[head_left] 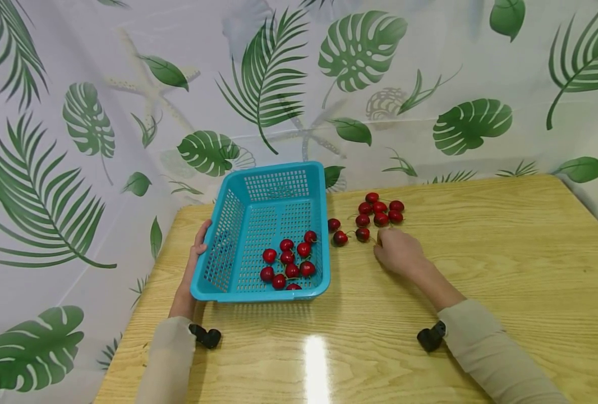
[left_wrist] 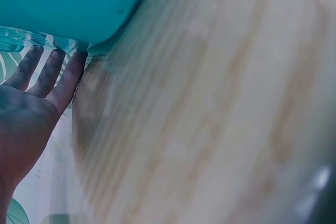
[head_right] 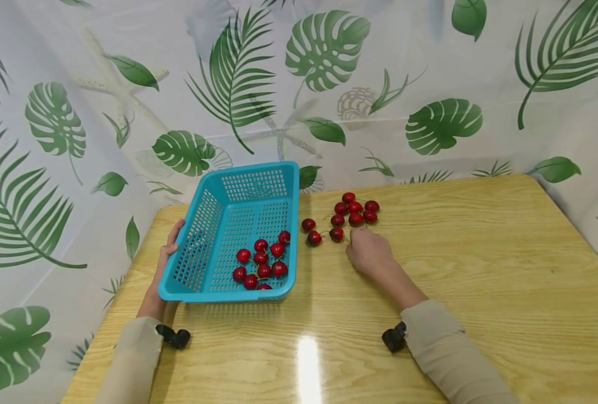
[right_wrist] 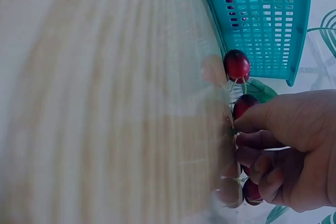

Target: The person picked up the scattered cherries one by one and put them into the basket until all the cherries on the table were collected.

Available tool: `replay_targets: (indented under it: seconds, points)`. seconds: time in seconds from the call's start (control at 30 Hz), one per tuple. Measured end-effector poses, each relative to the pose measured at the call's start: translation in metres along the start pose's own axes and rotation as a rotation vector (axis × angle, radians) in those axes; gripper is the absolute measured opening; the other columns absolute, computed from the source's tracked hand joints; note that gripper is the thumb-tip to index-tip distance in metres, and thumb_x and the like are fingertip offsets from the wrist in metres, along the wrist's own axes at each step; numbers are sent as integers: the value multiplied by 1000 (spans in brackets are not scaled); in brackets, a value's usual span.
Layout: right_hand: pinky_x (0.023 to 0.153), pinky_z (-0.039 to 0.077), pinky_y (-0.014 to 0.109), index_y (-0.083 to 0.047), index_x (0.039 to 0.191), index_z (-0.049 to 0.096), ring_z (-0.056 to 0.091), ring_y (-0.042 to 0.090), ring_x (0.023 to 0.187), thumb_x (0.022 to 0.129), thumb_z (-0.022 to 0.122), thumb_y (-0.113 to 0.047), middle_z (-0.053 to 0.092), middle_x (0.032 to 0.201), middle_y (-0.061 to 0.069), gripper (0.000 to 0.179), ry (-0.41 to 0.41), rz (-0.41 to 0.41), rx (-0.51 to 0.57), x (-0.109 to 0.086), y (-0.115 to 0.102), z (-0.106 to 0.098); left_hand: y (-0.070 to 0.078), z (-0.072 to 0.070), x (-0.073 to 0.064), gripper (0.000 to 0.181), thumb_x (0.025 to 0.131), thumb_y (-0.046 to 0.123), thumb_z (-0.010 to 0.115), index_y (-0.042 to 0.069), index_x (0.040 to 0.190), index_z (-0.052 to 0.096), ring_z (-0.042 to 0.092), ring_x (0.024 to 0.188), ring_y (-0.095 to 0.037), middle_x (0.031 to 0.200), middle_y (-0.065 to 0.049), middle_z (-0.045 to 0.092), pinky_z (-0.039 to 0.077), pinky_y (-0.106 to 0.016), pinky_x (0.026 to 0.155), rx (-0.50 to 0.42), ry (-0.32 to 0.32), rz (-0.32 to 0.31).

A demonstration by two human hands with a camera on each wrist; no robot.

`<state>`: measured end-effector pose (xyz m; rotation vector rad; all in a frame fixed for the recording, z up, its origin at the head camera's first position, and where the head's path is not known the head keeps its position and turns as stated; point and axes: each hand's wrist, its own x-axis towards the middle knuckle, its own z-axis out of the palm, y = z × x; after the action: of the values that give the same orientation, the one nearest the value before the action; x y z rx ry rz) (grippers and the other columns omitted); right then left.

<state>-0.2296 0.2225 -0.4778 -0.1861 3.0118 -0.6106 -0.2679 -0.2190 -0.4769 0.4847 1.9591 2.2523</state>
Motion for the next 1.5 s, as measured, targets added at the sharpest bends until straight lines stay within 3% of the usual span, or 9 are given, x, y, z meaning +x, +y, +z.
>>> replay_targets:
  seconds: [0.3,0.5,0.73,0.93,1.13,1.27,1.5]
  points:
    - [45,34,29,-5,70,61,43,14,51,93,58,-10,48,57,1,24,14,-11,12,0,2,1,2,1,-1,67,94,11,13,36,156,20,7,148,-35,164,-19,-2,15,-39,114,1,-10,-8]
    - [46,35,29,-5,73,63,43,14,53,90,57,-7,50,57,0,18,30,-21,38,-2,2,0,0,-1,0,65,96,11,16,35,157,21,12,147,-28,163,-22,-4,17,-34,113,-16,-19,9]
    - [51,40,30,0,88,68,50,17,58,91,56,-7,63,70,5,14,109,-21,144,-2,2,-6,-3,-4,1,65,96,14,17,30,159,14,19,143,-22,163,-21,-3,21,-30,110,-20,5,-8]
    - [53,40,31,3,90,70,50,18,59,92,56,-5,64,71,8,16,211,-60,195,-1,-4,-16,-3,-4,2,67,96,13,13,34,158,14,11,147,-28,164,-18,-4,18,-33,112,-14,9,-30]
    - [61,48,34,3,92,70,57,20,63,92,58,-5,69,82,14,14,270,-112,245,0,-13,-23,-2,-2,0,67,95,11,12,40,155,21,12,147,-29,164,-18,-2,18,-35,112,-28,5,-27]
    - [62,48,34,3,93,71,60,22,67,91,58,-5,70,83,14,16,277,-127,315,1,-20,-27,1,-1,-2,66,96,10,12,38,156,21,12,147,-30,164,-19,-3,19,-34,113,-36,-15,-10]
    - [68,48,36,2,93,71,60,25,73,92,59,-7,70,86,15,15,363,-122,425,6,-39,-33,7,3,-5,68,95,10,8,35,157,15,7,149,-39,165,-17,-2,20,-38,113,-23,-26,-52]
